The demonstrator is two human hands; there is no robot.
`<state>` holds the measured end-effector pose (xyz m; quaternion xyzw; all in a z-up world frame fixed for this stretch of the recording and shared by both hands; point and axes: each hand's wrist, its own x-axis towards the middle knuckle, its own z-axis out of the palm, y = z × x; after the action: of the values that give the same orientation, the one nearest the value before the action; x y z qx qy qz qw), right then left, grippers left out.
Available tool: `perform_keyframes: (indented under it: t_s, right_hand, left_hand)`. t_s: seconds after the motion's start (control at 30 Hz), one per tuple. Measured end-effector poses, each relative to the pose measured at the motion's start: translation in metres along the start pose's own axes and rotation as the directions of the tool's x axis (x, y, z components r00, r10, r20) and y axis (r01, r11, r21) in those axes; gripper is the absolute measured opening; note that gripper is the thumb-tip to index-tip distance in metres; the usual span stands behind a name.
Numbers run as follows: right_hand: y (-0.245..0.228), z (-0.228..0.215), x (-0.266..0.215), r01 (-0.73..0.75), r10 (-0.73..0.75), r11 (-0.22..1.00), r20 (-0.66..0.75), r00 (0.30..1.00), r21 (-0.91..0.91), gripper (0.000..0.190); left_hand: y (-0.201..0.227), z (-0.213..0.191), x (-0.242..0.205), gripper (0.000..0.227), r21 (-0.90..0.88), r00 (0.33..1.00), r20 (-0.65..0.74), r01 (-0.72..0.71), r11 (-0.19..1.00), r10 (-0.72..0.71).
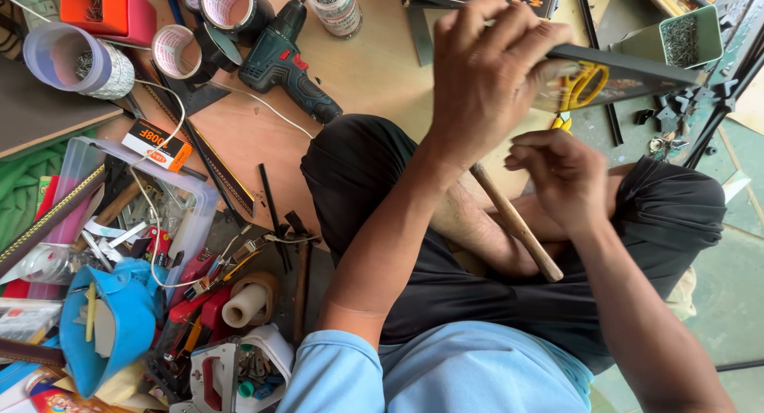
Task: The recorder is seen assembling religious picture frames by fitting the glass, picture, and backing into the frame and securing them.
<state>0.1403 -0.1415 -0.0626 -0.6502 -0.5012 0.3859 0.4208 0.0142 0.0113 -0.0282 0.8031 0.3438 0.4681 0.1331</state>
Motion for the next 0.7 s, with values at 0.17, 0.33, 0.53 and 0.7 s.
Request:
perform_keyframes:
  t_s: [0.17, 0.33, 0.53, 0.7]
  right_hand:
    - [-0.058, -0.03, -0.003, 0.161, -0.141, 0.978, -0.148, 0.979, 0.133, 0.001]
    - [-0.076, -0.069, 0.005, 0.318, -0.296, 0.948, -0.335, 0.895, 0.014, 0.022]
    - [-0.083, -0.073, 0.028, 0.375, -0.4, 0.916, -0.319, 0.859, -0.14, 0.014]
    - [-0.07, -0.083, 0.032, 0.39, -0.625, 0.693, -0.235, 0.745, -0.607, 0.011]
  left_hand:
    - [0.024, -0.005, 0.002, 0.038, 0.024, 0.993, 0.112, -0.025, 0.999, 0.022]
    - [0.026, -0.001, 0.002, 0.035, -0.037, 0.997, 0.079, -0.014, 0.999, 0.016]
    - [0.029, -0.007, 0.004, 0.026, -0.039, 0.995, 0.092, -0.019, 0.999, 0.022]
    - [0.03, -0.009, 0.005, 0.022, -0.03, 0.994, 0.106, 0.004, 1.0, -0.001]
